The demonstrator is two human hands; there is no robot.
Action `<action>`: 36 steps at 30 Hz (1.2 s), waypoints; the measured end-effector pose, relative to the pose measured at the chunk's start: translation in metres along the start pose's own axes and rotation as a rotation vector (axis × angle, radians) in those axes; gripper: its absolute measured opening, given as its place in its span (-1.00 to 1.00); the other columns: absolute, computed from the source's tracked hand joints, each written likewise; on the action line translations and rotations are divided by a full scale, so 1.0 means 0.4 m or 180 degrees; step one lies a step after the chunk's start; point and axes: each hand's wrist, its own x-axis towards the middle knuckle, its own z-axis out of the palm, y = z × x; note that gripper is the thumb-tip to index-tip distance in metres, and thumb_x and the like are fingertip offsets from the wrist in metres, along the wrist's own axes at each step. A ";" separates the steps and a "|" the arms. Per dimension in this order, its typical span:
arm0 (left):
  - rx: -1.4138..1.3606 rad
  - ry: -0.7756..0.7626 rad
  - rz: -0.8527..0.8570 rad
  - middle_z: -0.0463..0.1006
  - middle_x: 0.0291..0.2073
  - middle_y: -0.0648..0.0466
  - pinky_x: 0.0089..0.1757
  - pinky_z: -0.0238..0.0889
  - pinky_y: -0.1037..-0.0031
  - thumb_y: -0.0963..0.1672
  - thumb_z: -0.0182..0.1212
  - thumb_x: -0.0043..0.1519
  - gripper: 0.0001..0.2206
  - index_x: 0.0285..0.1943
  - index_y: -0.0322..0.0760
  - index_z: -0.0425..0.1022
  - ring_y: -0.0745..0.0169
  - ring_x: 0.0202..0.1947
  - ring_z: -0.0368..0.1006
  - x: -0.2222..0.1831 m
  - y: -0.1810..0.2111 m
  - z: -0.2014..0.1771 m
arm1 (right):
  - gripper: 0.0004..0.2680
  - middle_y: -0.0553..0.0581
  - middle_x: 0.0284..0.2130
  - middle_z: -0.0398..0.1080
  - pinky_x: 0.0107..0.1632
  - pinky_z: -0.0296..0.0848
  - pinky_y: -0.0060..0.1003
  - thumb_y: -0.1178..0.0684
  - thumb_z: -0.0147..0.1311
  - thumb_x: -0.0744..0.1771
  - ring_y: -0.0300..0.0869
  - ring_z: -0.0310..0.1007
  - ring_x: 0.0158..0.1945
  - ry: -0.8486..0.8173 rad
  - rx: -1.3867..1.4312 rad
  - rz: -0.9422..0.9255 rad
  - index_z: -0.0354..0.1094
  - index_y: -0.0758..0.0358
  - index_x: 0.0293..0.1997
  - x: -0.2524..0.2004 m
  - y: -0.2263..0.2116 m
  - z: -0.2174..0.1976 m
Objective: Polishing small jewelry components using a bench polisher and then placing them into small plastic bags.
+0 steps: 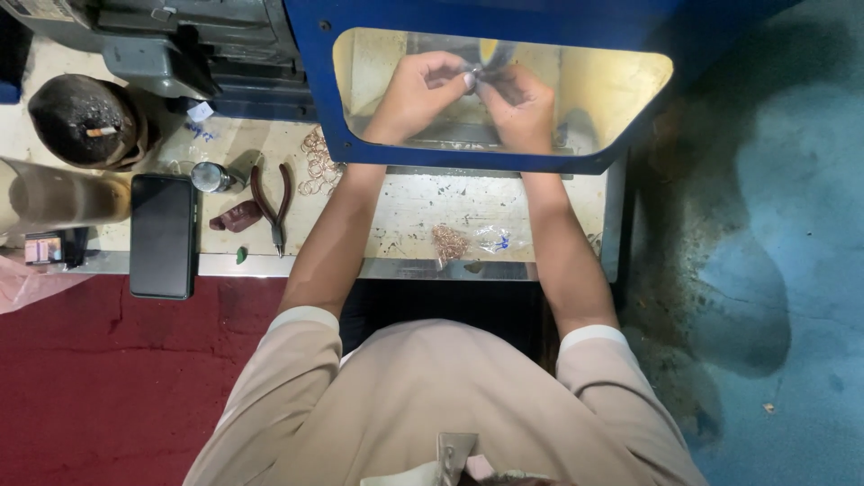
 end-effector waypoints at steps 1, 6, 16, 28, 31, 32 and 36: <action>0.0000 0.0004 0.0001 0.67 -0.26 0.09 -0.06 0.50 0.49 -0.18 0.26 0.30 -0.93 -0.13 -0.27 0.63 0.34 -0.21 0.59 -0.001 0.005 0.000 | -0.90 0.15 -0.17 0.60 0.11 0.62 -0.29 0.21 0.28 0.33 -0.16 0.62 -0.05 -0.0003 0.0000 -0.0001 0.51 0.23 -0.11 0.007 0.001 -0.004; 0.0202 -0.0037 -0.0154 0.59 -0.28 0.15 -0.38 0.44 0.63 -0.14 0.18 0.36 -0.91 -0.11 -0.26 0.54 0.47 -0.39 0.49 -0.011 0.023 0.000 | -0.98 0.06 -0.33 0.55 -0.36 0.47 -0.41 0.17 0.21 0.37 -0.28 0.45 -0.42 -0.0135 -0.0129 0.0007 0.52 0.23 -0.15 0.009 0.000 -0.011; 0.0532 0.0199 0.0444 0.56 -0.23 0.12 -0.27 0.26 0.59 -0.19 0.20 0.32 -0.95 -0.12 -0.23 0.56 0.37 -0.26 0.41 -0.013 0.002 0.023 | -0.97 0.00 -0.59 0.40 -0.50 0.43 -0.44 0.17 0.16 0.36 -0.32 0.31 -0.60 0.0059 0.1221 0.0830 0.48 0.20 -0.25 0.019 0.060 0.014; 0.1122 0.0575 0.0974 0.41 -0.27 0.01 -0.27 0.22 0.45 -0.20 0.05 0.37 -0.87 -0.10 -0.42 0.49 0.20 -0.30 0.36 -0.015 -0.036 0.042 | -0.91 -0.03 -0.59 0.37 -0.50 0.32 -0.42 0.15 0.24 0.33 -0.35 0.23 -0.60 0.0287 0.1871 0.0893 0.48 0.28 -0.14 0.031 0.168 0.034; 0.1254 0.0566 0.1024 0.42 -0.24 0.00 -0.26 0.27 0.43 -0.20 0.05 0.38 -0.88 -0.09 -0.41 0.48 0.17 -0.26 0.40 -0.011 -0.033 0.040 | -0.92 0.02 -0.47 0.46 -0.47 0.29 -0.44 0.18 0.23 0.32 -0.32 0.27 -0.55 0.0319 0.1873 0.0864 0.48 0.31 -0.16 0.036 0.157 0.034; 0.1252 0.0557 0.1029 0.41 -0.25 0.01 -0.26 0.25 0.42 -0.19 0.05 0.38 -0.88 -0.09 -0.40 0.47 0.17 -0.28 0.38 -0.014 -0.022 0.040 | -0.93 -0.02 -0.52 0.43 -0.47 0.30 -0.45 0.16 0.22 0.34 -0.34 0.26 -0.56 0.0238 0.1836 0.0865 0.50 0.28 -0.16 0.030 0.139 0.033; 0.1217 0.0642 0.0948 0.40 -0.25 0.05 -0.26 0.24 0.42 -0.18 0.06 0.38 -0.89 -0.08 -0.35 0.47 0.21 -0.32 0.38 -0.014 -0.025 0.043 | -0.87 -0.01 -0.59 0.37 -0.45 0.29 -0.42 0.11 0.28 0.30 -0.33 0.23 -0.57 0.0369 0.1869 0.1052 0.49 0.32 -0.15 0.039 0.150 0.040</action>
